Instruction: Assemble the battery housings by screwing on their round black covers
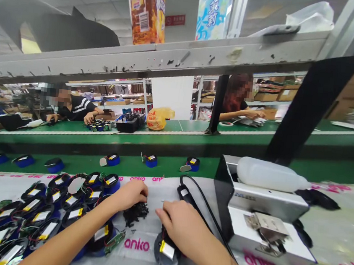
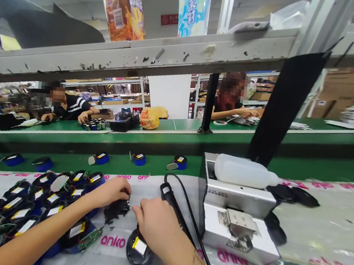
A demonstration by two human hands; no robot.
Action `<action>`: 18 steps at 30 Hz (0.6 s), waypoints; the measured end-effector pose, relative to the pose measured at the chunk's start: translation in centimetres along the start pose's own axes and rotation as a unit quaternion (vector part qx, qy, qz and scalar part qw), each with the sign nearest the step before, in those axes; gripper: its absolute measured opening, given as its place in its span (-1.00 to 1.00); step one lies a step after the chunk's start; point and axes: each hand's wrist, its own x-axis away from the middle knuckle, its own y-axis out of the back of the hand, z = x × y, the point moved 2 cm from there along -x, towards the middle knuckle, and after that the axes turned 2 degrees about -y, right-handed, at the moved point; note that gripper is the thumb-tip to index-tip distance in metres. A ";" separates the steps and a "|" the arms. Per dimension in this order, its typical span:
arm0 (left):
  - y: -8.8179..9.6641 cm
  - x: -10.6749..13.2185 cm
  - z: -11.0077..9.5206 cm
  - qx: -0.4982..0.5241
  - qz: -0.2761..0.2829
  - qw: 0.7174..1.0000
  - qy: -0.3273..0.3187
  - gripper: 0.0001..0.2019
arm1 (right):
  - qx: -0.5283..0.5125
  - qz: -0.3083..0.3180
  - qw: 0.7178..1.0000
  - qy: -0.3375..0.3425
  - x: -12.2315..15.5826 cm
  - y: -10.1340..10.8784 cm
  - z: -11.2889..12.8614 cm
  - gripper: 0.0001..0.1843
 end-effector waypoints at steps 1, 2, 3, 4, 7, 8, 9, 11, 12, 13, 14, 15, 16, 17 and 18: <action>-0.5 -0.4 0.4 0.001 0.006 1.000 -0.003 -0.84 | -0.028 -0.004 1.000 0.010 0.0 -0.1 -0.2 -0.68; -0.8 -0.5 0.6 0.002 0.005 1.000 -0.004 -0.82 | -0.058 -0.007 0.998 0.021 0.1 0.0 -0.5 -0.74; -1.0 -0.6 0.8 0.005 -0.002 1.000 -0.004 -0.82 | -0.089 -0.007 0.995 0.031 0.3 0.0 -0.8 -0.80; -1.0 -0.5 0.9 0.010 -0.011 1.000 -0.003 -0.84 | -0.121 -0.006 0.992 0.038 0.5 0.1 -1.1 -0.84; -0.6 0.1 0.8 0.042 -0.042 0.998 0.006 -0.92 | -0.209 0.004 0.977 0.032 1.0 0.2 -2.2 -0.73; -0.4 0.3 0.8 0.057 -0.047 0.997 0.009 -0.92 | -0.233 0.007 0.972 0.023 1.1 0.0 -2.5 -0.69; -0.4 0.6 0.7 0.075 -0.051 0.996 0.012 -0.90 | -0.253 0.012 0.967 0.015 1.2 -0.1 -2.7 -0.68; -0.5 1.0 0.7 0.113 -0.053 0.992 0.020 -0.87 | -0.290 0.020 0.957 0.003 1.3 -0.5 -2.9 -0.74; -0.7 1.1 0.8 0.133 -0.054 0.989 0.026 -0.86 | -0.308 0.021 0.951 -0.002 1.4 -0.6 -2.8 -0.77; -0.9 1.3 1.0 0.153 -0.056 0.986 0.032 -0.87 | -0.325 0.019 0.946 -0.006 1.5 -0.7 -2.7 -0.78; -1.2 1.3 1.3 0.172 -0.059 0.983 0.038 -0.88 | -0.339 0.016 0.940 -0.010 1.6 -0.8 -2.5 -0.78; -1.4 1.4 1.6 0.190 -0.063 0.979 0.045 -0.91 | -0.352 0.013 0.936 -0.014 1.7 -0.9 -2.4 -0.77; -1.7 1.4 1.9 0.208 -0.070 0.974 0.052 -0.95 | -0.359 0.011 0.933 -0.019 1.8 -0.9 -2.3 -0.76; -1.8 1.3 2.3 0.225 -0.076 0.970 0.057 -0.97 | -0.362 0.014 0.932 -0.025 1.9 -1.0 -2.3 -0.74; -1.9 1.2 2.6 0.244 -0.083 0.964 0.063 -0.93 | -0.363 0.018 0.931 -0.033 1.9 -1.1 -2.3 -0.72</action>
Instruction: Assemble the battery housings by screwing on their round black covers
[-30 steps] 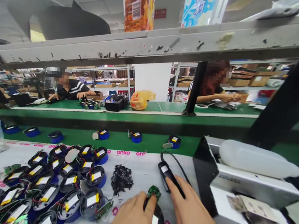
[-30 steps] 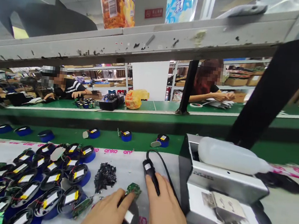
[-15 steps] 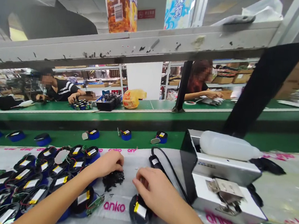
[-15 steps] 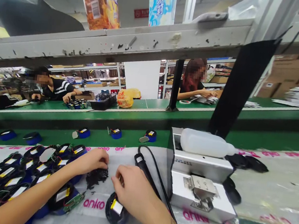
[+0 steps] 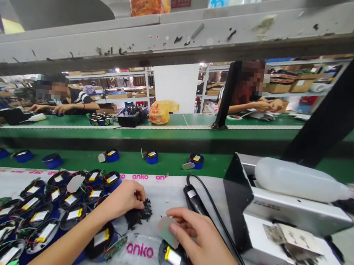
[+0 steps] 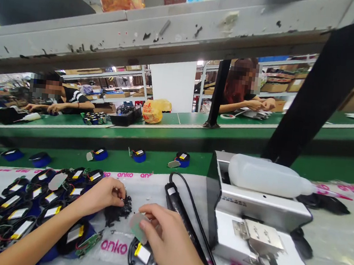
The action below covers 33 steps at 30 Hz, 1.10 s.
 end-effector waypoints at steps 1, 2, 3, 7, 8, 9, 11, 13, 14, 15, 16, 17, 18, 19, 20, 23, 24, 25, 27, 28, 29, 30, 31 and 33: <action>0.1 -0.1 0.2 0.022 -0.006 1.000 0.005 -0.89 | 0.000 0.003 1.000 -0.009 0.0 0.0 -0.2 -0.69; 0.3 -0.2 0.4 0.045 -0.010 0.999 0.011 -0.85 | 0.001 0.004 1.000 -0.018 0.0 -0.1 -0.4 -0.66; 0.4 -0.2 0.3 0.070 -0.015 0.997 0.015 -0.82 | 0.004 0.006 1.000 -0.022 -0.1 -0.1 -0.6 -0.64; 0.6 0.8 -1.1 0.185 -0.037 0.982 0.017 -0.75 | 0.007 0.017 1.000 -0.012 -0.3 -0.5 -1.3 -0.63; 0.3 1.3 -1.7 0.216 -0.041 0.975 0.016 -0.75 | 0.009 0.017 1.000 -0.005 -0.2 -0.5 -1.4 -0.63; -0.1 1.9 -2.3 0.247 -0.042 0.968 0.014 -0.74 | 0.012 0.016 1.000 0.004 -0.2 -0.5 -1.5 -0.64; -1.4 3.0 -3.3 0.305 -0.041 0.951 0.012 -0.73 | 0.027 0.004 0.999 0.025 0.0 -0.4 -1.4 -0.65; -3.1 3.9 -3.6 0.355 -0.041 0.934 0.016 -0.73 | 0.044 -0.011 0.998 0.041 0.1 -0.3 -1.3 -0.66; -3.9 4.2 -3.5 0.388 -0.048 0.920 0.022 -0.74 | 0.047 -0.017 0.998 0.041 0.2 -0.3 -1.2 -0.67; -4.6 4.5 -3.3 0.424 -0.061 0.903 0.030 -0.74 | 0.042 -0.020 0.998 0.036 0.2 -0.4 -1.2 -0.67; -5.3 4.7 -2.9 0.462 -0.078 0.882 0.040 -0.75 | 0.029 -0.019 0.999 0.027 0.2 -0.4 -1.3 -0.68; -5.8 4.9 -2.5 0.498 -0.097 0.861 0.049 -0.75 | 0.010 -0.014 1.000 0.017 0.2 -0.6 -1.3 -0.68; -6.1 5.1 -2.1 0.527 -0.115 0.840 0.056 -0.76 | -0.008 -0.010 1.000 0.009 0.2 -0.7 -1.4 -0.68; -6.3 5.3 -1.8 0.547 -0.128 0.825 0.063 -0.76 | -0.018 -0.008 1.000 0.005 0.2 -0.8 -1.5 -0.69; -6.4 5.4 -1.6 0.557 -0.134 0.817 0.069 -0.75 | -0.016 -0.009 1.000 0.010 0.2 -0.9 -1.5 -0.70; -6.4 6.1 -1.6 0.574 -0.133 0.803 0.094 -0.72 | 0.033 -0.031 0.998 0.054 0.3 -0.8 -1.4 -0.75; -6.4 6.2 -1.7 0.575 -0.133 0.801 0.101 -0.72 | 0.046 -0.042 0.996 0.067 0.4 -0.8 -1.3 -0.76; -6.4 6.4 -1.8 0.577 -0.133 0.799 0.104 -0.73 | 0.052 -0.050 0.994 0.077 0.6 -0.7 -1.1 -0.77; -6.6 6.5 -2.0 0.584 -0.137 0.794 0.102 -0.74 | 0.052 -0.059 0.994 0.079 0.8 -0.5 -1.0 -0.79; -6.8 6.5 -2.0 0.592 -0.137 0.787 0.103 -0.74 | 0.048 -0.057 0.994 0.075 0.9 -0.5 -0.9 -0.79; -6.9 6.5 -2.0 0.602 -0.136 0.780 0.107 -0.75 | 0.044 -0.049 0.995 0.069 0.9 -0.5 -0.8 -0.79; -7.2 6.5 -2.0 0.613 -0.131 0.771 0.113 -0.74 | 0.040 -0.041 0.996 0.066 0.9 -0.5 -0.7 -0.80; -7.4 6.4 -2.0 0.622 -0.121 0.764 0.121 -0.74 | 0.037 -0.033 0.997 0.064 0.9 -0.6 -0.6 -0.80; -7.7 6.5 -1.9 0.634 -0.096 0.757 0.130 -0.74 | 0.034 -0.030 0.997 0.068 0.8 -0.6 -0.5 -0.80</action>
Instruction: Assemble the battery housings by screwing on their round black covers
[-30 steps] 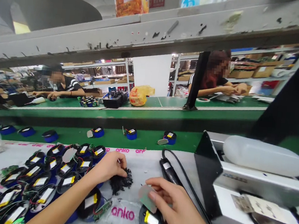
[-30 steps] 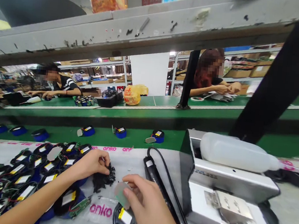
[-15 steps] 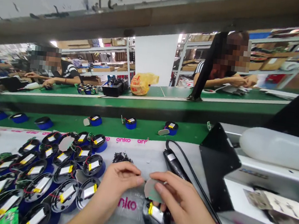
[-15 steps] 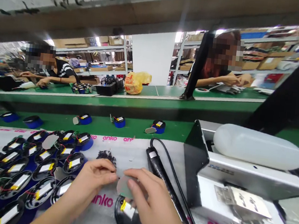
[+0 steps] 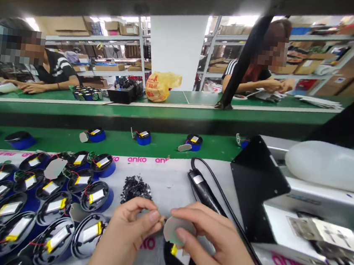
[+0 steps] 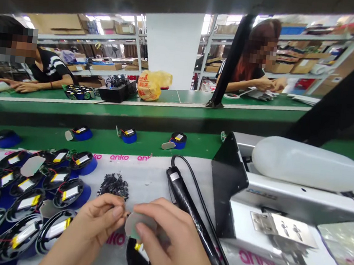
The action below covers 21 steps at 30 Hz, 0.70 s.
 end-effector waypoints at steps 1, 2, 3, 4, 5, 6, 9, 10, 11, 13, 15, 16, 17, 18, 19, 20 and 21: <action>0.1 0.0 0.1 -0.001 0.008 1.000 0.007 -0.74 | 0.000 -0.002 1.000 0.007 0.0 0.0 0.0 -0.79; 0.1 0.0 0.2 -0.003 0.015 1.000 0.012 -0.73 | -0.001 -0.005 1.000 0.018 0.0 0.0 0.1 -0.79; 0.2 0.0 0.3 -0.004 0.017 1.000 0.015 -0.72 | -0.002 -0.009 1.000 0.030 0.0 0.0 0.1 -0.77; 0.3 0.0 0.3 -0.005 0.014 1.000 0.020 -0.71 | -0.002 -0.011 0.999 0.040 0.1 0.0 0.2 -0.76; 0.4 0.1 0.3 -0.004 0.008 1.000 0.027 -0.70 | -0.003 -0.014 0.999 0.048 0.2 0.0 0.3 -0.75; 0.4 0.1 0.3 -0.004 0.002 0.999 0.036 -0.70 | -0.004 -0.017 0.998 0.053 0.2 0.1 0.3 -0.74; 0.3 0.2 0.1 -0.004 -0.019 0.998 0.052 -0.68 | -0.005 -0.020 0.998 0.060 0.3 0.1 0.6 -0.73; 0.3 0.3 0.0 -0.004 -0.024 0.998 0.050 -0.66 | -0.006 -0.020 0.998 0.063 0.3 0.1 0.8 -0.72; 0.2 0.3 -0.1 -0.005 -0.026 0.999 0.047 -0.65 | -0.006 -0.020 0.998 0.066 0.3 0.1 0.9 -0.71; 0.0 0.4 -0.3 -0.012 -0.022 0.999 0.041 -0.65 | -0.008 -0.019 0.997 0.071 0.3 0.2 1.0 -0.70; -0.2 0.4 -0.4 -0.020 -0.016 0.999 0.037 -0.68 | -0.011 -0.017 0.997 0.072 0.3 0.2 1.1 -0.70; -0.3 0.4 -0.4 -0.022 -0.014 0.999 0.035 -0.68 | -0.013 -0.016 0.997 0.073 0.4 0.2 1.1 -0.70; -0.3 0.3 -0.4 -0.022 -0.013 0.999 0.034 -0.68 | -0.015 -0.016 0.997 0.074 0.4 0.2 1.0 -0.70; -0.4 0.3 -0.4 -0.021 -0.011 0.999 0.034 -0.68 | -0.017 -0.015 0.997 0.074 0.5 0.2 0.9 -0.71; -0.3 0.3 -0.4 -0.019 -0.009 0.999 0.034 -0.68 | -0.018 -0.014 0.997 0.074 0.5 0.2 0.9 -0.72; -0.3 0.3 -0.4 -0.017 -0.006 0.999 0.036 -0.67 | -0.016 -0.015 0.997 0.071 0.6 0.2 0.8 -0.72; -0.2 0.4 -0.4 -0.017 -0.001 0.999 0.039 -0.67 | -0.014 -0.018 0.998 0.067 0.6 0.2 0.8 -0.73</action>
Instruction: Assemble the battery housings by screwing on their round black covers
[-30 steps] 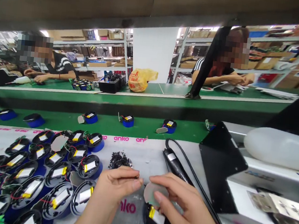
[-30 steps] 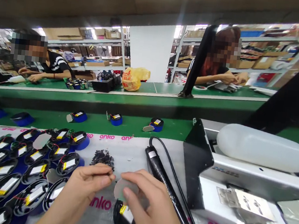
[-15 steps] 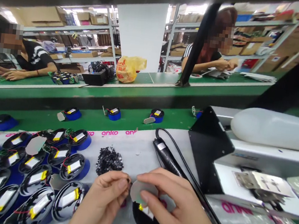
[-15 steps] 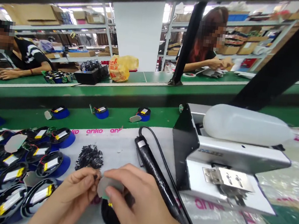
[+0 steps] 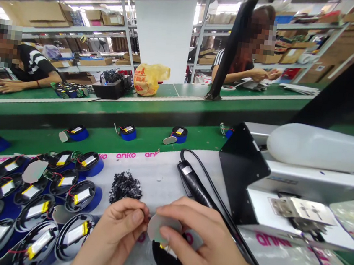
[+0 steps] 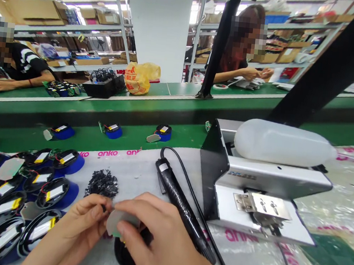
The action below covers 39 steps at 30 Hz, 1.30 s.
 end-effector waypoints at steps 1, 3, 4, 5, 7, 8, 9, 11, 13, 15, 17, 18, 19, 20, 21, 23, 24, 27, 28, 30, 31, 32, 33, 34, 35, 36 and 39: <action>0.1 0.0 0.1 -0.002 0.005 1.000 0.003 -0.66 | 0.003 -0.001 1.000 -0.005 0.0 0.0 0.0 -0.73; 0.2 0.2 0.2 -0.014 0.011 1.000 0.009 -0.63 | 0.005 0.005 1.000 -0.013 0.1 0.0 0.0 -0.72; 0.2 0.2 0.3 -0.021 0.013 1.000 0.010 -0.61 | 0.002 0.010 1.000 -0.014 0.1 0.1 0.0 -0.72; 0.1 0.3 0.3 -0.029 0.014 0.999 0.010 -0.59 | 0.000 0.017 1.000 -0.014 0.1 0.1 0.1 -0.72; -0.1 0.3 0.3 -0.038 0.013 0.999 0.005 -0.56 | 0.000 0.028 1.000 -0.014 0.2 0.1 0.2 -0.72; -0.3 0.3 0.3 -0.042 0.014 0.999 0.004 -0.55 | 0.003 0.029 0.999 -0.015 0.2 0.2 0.2 -0.72; -0.4 0.3 0.4 -0.045 0.015 0.999 0.003 -0.54 | 0.006 0.030 0.999 -0.014 0.2 0.2 0.3 -0.72; -0.5 0.2 0.5 -0.049 0.015 0.999 0.000 -0.52 | 0.008 0.033 0.999 -0.013 0.2 0.2 0.4 -0.72; -0.5 0.2 0.8 -0.052 0.017 0.999 -0.003 -0.52 | 0.006 0.033 0.999 -0.011 0.2 0.1 0.4 -0.72; -0.3 0.2 1.1 -0.050 0.026 0.998 -0.009 -0.53 | 0.002 0.029 1.000 -0.005 0.1 0.1 0.4 -0.70; -0.2 0.3 1.4 -0.044 0.036 0.998 -0.015 -0.56 | 0.000 0.029 1.000 0.004 0.0 0.0 0.4 -0.67; -0.1 0.3 1.4 -0.044 0.039 0.998 -0.019 -0.56 | 0.000 0.033 0.999 0.007 0.0 0.0 0.4 -0.66; 0.0 0.3 1.5 -0.047 0.040 0.998 -0.024 -0.56 | 0.001 0.038 0.999 0.008 0.0 0.0 0.4 -0.66; 0.1 0.3 1.5 -0.057 0.040 0.997 -0.032 -0.55 | 0.003 0.044 0.999 0.006 0.0 0.0 0.4 -0.66; 0.1 0.3 1.4 -0.072 0.038 0.996 -0.043 -0.55 | 0.004 0.050 0.999 0.001 0.0 0.1 0.5 -0.65; 0.1 0.2 1.3 -0.105 0.034 0.992 -0.067 -0.53 | 0.006 0.058 0.998 -0.012 0.1 0.1 0.6 -0.64; 0.1 0.2 1.3 -0.116 0.031 0.990 -0.076 -0.52 | 0.006 0.060 0.998 -0.017 0.1 0.2 0.6 -0.63; 0.0 0.2 1.4 -0.115 0.025 0.990 -0.074 -0.51 | 0.001 0.060 0.998 -0.019 0.0 0.2 0.7 -0.59; -0.1 0.2 1.4 -0.114 0.023 0.991 -0.068 -0.51 | -0.002 0.057 0.998 -0.015 -0.1 0.2 0.7 -0.59; 0.0 0.1 1.4 -0.135 0.017 0.988 -0.072 -0.49 | -0.004 0.049 0.999 -0.011 -0.2 0.1 0.6 -0.60; 0.0 0.1 1.3 -0.163 0.012 0.983 -0.086 -0.48 | -0.002 0.049 0.999 -0.012 -0.3 0.0 0.5 -0.62; 0.1 0.1 1.1 -0.202 0.007 0.973 -0.109 -0.48 | 0.004 0.053 0.998 -0.014 -0.3 -0.1 0.4 -0.65; 0.1 0.0 0.9 -0.245 0.003 0.960 -0.134 -0.49 | 0.012 0.061 0.998 -0.019 -0.3 -0.2 0.3 -0.68; 0.1 0.1 0.6 -0.285 -0.002 0.945 -0.158 -0.50 | 0.022 0.068 0.997 -0.024 -0.3 -0.3 0.2 -0.71; 0.1 0.1 0.4 -0.317 -0.007 0.931 -0.178 -0.53 | 0.031 0.072 0.997 -0.029 -0.3 -0.5 0.2 -0.73; 0.0 0.2 0.2 -0.339 -0.009 0.921 -0.193 -0.56 | 0.038 0.071 0.996 -0.031 -0.2 -0.5 0.1 -0.74; -0.6 0.5 -0.1 -0.335 0.011 0.918 -0.213 -0.70 | 0.053 0.026 0.998 -0.022 -0.2 -0.4 0.2 -0.72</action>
